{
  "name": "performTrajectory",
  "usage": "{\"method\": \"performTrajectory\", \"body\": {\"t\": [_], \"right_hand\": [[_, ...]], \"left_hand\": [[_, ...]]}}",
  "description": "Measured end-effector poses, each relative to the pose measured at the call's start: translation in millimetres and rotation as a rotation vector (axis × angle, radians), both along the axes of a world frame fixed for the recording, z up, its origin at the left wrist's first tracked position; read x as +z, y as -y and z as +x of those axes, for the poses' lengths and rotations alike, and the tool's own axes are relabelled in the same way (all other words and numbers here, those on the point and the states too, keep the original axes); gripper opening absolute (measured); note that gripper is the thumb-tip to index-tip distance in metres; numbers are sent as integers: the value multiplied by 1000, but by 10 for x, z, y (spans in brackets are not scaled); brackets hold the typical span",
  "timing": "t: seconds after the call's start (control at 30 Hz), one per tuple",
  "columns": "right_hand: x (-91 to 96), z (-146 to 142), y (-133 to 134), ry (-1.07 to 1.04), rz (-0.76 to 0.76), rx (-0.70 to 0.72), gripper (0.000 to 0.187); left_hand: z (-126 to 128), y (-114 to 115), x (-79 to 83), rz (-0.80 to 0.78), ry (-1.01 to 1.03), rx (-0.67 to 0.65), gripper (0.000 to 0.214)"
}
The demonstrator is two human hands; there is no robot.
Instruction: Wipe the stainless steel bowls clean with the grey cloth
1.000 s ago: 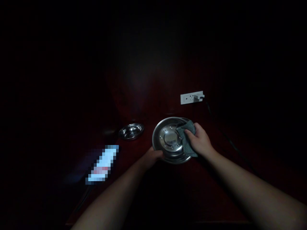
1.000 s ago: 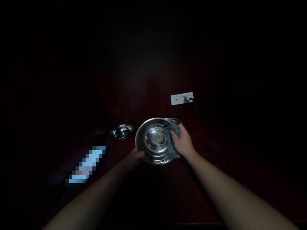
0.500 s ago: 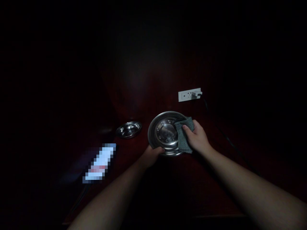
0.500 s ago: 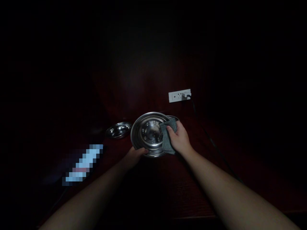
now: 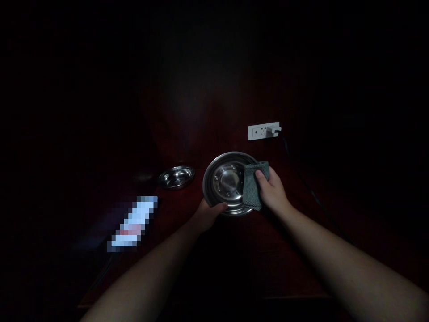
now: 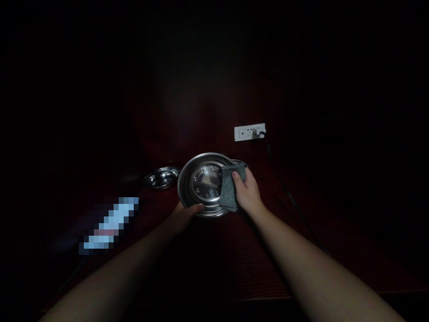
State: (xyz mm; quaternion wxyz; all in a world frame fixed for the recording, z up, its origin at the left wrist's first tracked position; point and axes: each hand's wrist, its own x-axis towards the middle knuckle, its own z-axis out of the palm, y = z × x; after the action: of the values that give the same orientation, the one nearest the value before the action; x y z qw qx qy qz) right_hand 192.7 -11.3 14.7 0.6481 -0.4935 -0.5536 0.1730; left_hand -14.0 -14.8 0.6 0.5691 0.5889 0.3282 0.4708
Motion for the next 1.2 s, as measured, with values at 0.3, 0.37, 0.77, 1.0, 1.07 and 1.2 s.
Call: {"method": "performTrajectory", "body": {"t": [0.3, 0.37, 0.77, 1.0, 1.07, 1.2], "right_hand": [[-31, 9, -44, 132, -50, -68, 30], [-70, 10, -77, 115, -74, -22, 32], [-156, 6, -111, 115, -222, 143, 36], [-138, 14, -106, 98, -207, 184, 40], [-132, 17, -101, 111, -205, 180, 39], [-118, 26, -83, 155, -230, 146, 39]], "left_hand": [[9, 29, 8, 114, 70, -120, 61], [8, 25, 14, 112, 72, -125, 66], [31, -2, 37, 106, 112, -72, 71], [32, -6, 54, 101, 102, -82, 64], [36, -9, 56, 95, 104, -91, 64], [45, -16, 58, 100, 87, -116, 59]]}}
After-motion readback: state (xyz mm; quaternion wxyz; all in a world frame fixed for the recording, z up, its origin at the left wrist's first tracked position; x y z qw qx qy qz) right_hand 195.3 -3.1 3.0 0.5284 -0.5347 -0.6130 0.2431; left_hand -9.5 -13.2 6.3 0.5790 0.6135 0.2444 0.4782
